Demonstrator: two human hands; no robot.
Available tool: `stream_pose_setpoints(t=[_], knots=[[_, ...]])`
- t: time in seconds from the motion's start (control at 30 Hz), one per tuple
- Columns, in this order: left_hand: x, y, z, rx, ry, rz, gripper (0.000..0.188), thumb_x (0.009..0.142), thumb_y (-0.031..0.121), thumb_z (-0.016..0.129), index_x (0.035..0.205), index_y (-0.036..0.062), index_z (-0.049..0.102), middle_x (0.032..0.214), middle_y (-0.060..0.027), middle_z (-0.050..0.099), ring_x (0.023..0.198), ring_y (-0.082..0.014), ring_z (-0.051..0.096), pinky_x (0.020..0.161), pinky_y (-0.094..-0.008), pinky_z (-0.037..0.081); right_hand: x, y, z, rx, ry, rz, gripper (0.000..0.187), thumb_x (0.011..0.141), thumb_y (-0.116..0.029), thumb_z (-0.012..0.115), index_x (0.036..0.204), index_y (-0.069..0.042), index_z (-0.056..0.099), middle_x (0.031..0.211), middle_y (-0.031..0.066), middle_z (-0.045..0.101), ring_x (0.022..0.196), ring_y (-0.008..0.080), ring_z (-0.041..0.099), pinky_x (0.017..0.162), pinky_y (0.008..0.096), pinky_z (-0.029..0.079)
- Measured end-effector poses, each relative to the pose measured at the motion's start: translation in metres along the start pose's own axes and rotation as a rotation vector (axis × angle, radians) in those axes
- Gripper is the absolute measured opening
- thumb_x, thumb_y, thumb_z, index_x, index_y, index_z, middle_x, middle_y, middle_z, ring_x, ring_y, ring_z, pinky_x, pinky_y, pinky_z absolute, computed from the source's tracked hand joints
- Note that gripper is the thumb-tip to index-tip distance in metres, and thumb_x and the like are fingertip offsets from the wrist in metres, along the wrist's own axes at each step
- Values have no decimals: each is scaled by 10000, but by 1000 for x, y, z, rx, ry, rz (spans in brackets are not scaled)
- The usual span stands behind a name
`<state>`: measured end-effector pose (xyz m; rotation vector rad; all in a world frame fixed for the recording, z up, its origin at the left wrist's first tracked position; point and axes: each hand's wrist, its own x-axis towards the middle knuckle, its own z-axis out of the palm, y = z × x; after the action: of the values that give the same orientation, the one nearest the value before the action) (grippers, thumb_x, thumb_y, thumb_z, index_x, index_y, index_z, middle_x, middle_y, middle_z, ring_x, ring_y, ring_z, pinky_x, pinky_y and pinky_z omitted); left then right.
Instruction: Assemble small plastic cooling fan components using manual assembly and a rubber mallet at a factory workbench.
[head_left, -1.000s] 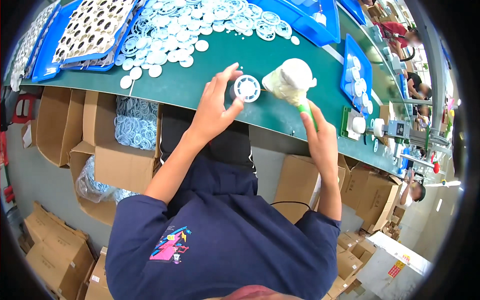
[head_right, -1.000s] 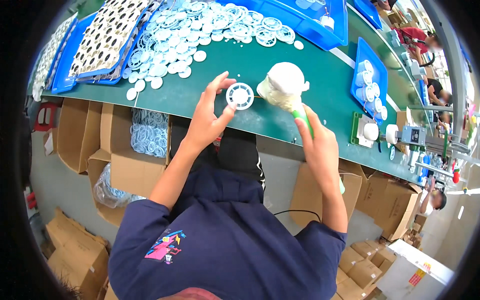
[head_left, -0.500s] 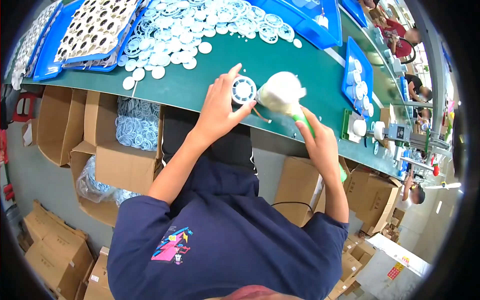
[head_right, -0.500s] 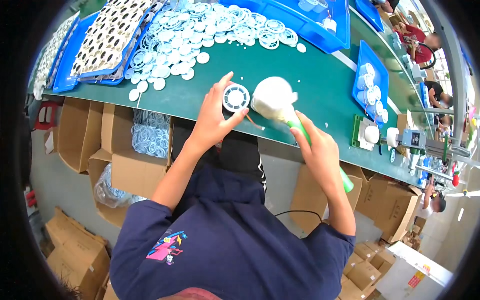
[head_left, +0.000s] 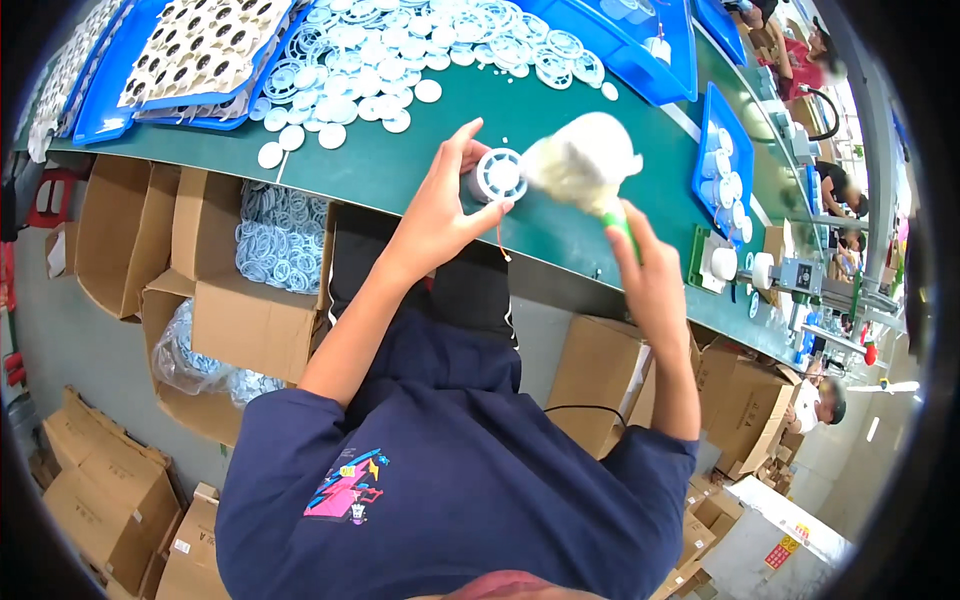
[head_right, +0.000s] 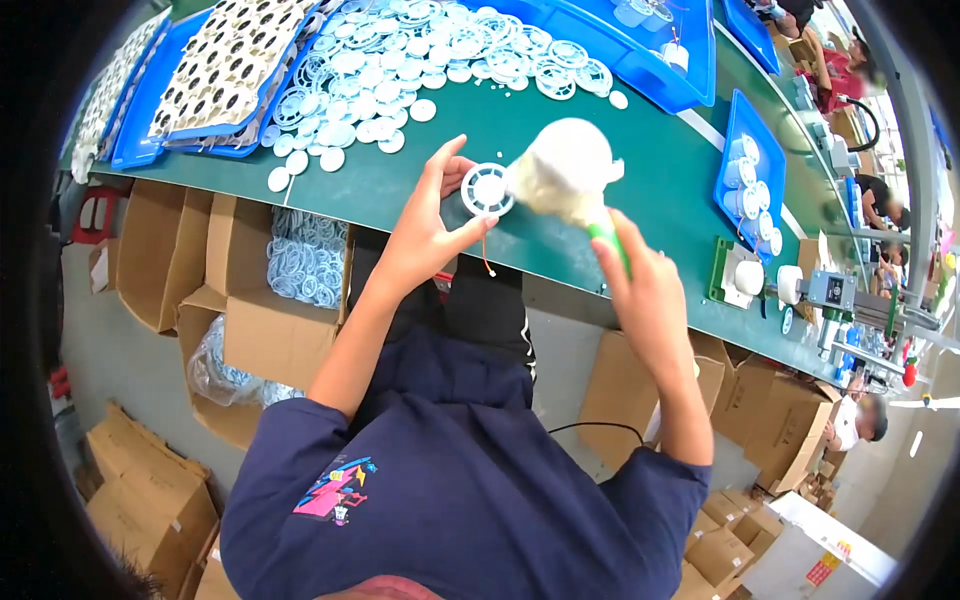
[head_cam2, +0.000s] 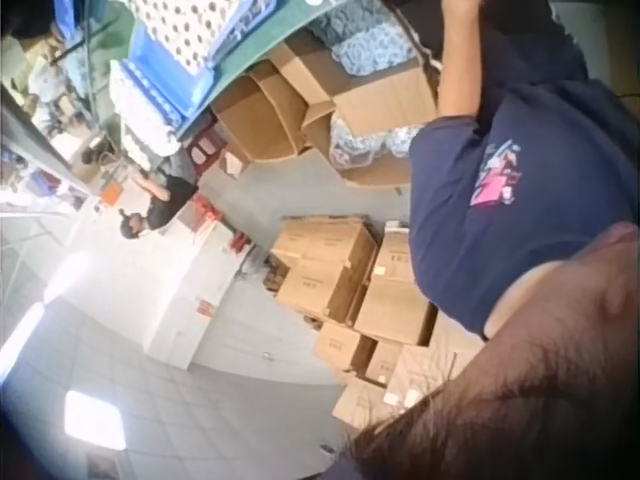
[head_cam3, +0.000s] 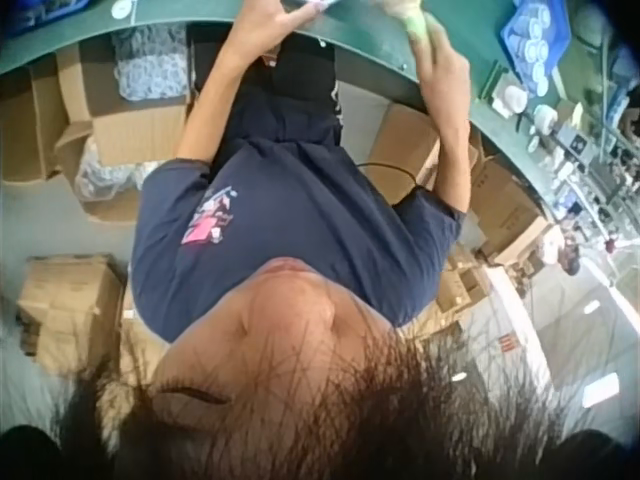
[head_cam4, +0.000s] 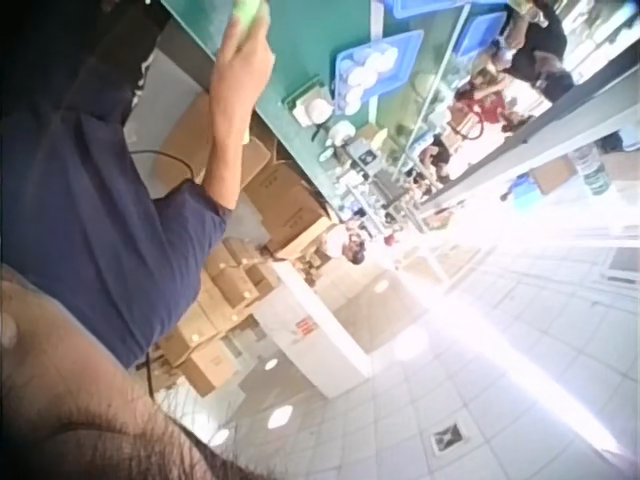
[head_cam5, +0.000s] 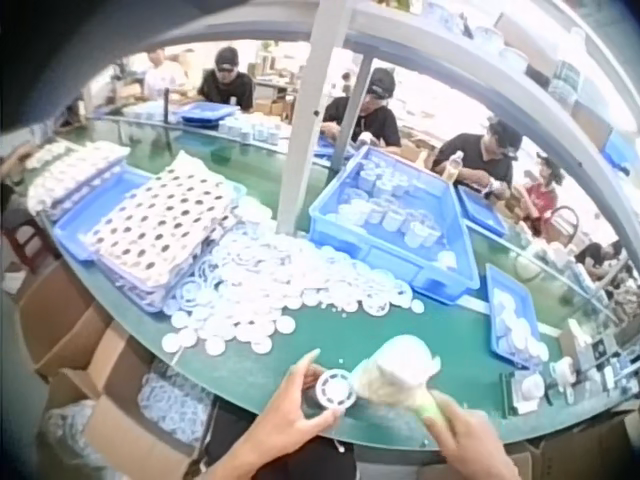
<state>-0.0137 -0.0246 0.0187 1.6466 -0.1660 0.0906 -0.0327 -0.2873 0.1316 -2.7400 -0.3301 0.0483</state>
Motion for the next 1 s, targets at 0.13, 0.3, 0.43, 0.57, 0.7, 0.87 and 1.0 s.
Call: stream_pose_setpoints(t=[0.13, 0.3, 0.43, 0.57, 0.7, 0.87, 1.0], knots=[[3, -6, -5, -62, -62, -29, 953, 873, 151, 809, 1624, 18, 237, 1416, -190, 577, 1347, -311, 549, 1180, -440, 400, 24, -15, -17, 305, 51, 178, 406, 1083, -293, 609, 1422, -71, 605, 723, 127, 586, 629, 176, 492, 630, 341, 464], [-2, -7, -7, -72, -80, -33, 990, 881, 153, 796, 1639, 2, 177, 1426, -200, 596, 1355, -327, 553, 1147, -433, 430, 56, -37, -32, -122, -104, -67, 396, 1048, -378, 629, 1351, -124, 655, 839, 230, 712, 774, 424, 695, 668, 491, 516], [0, -5, -15, -168, -79, -89, 1024, 884, 142, 791, 1652, -4, 130, 1433, -208, 606, 1340, -316, 574, 1140, -424, 438, 62, -41, -26, 55, -54, -61, 394, 1050, -382, 627, 1348, -126, 662, 808, 230, 701, 735, 413, 692, 662, 481, 509], [-1, -1, -14, -172, -84, -109, 1032, 886, 162, 806, 1653, -3, 136, 1451, -204, 596, 1369, -305, 553, 1179, -422, 394, 54, -38, -14, -27, -96, -40, 373, 1042, -395, 634, 1324, -155, 684, 845, 193, 723, 765, 374, 703, 675, 460, 516], [1, -2, 1, 222, -66, 128, 815, 852, 192, 833, 1535, 24, 422, 1421, -195, 585, 1373, -363, 515, 1139, -434, 430, 54, 23, 7, -168, 225, -122, 361, 998, -371, 693, 1313, -194, 697, 934, 118, 712, 812, 344, 702, 661, 461, 536], [-11, -3, 12, 368, 109, 266, 570, 793, 102, 861, 1276, -9, 579, 1211, -168, 635, 1137, -341, 640, 998, -409, 504, 55, 70, 71, -158, 400, -128, 422, 927, -274, 764, 1309, -116, 680, 1052, 147, 623, 921, 352, 644, 774, 466, 540], [-6, 23, 31, 451, 87, 357, 625, 773, 164, 880, 1282, 8, 553, 1244, -196, 617, 1150, -387, 595, 986, -472, 453, 30, 10, 51, 339, 428, -2, 599, 944, -285, 764, 1443, -37, 543, 1199, 198, 599, 977, 351, 650, 831, 443, 543]])
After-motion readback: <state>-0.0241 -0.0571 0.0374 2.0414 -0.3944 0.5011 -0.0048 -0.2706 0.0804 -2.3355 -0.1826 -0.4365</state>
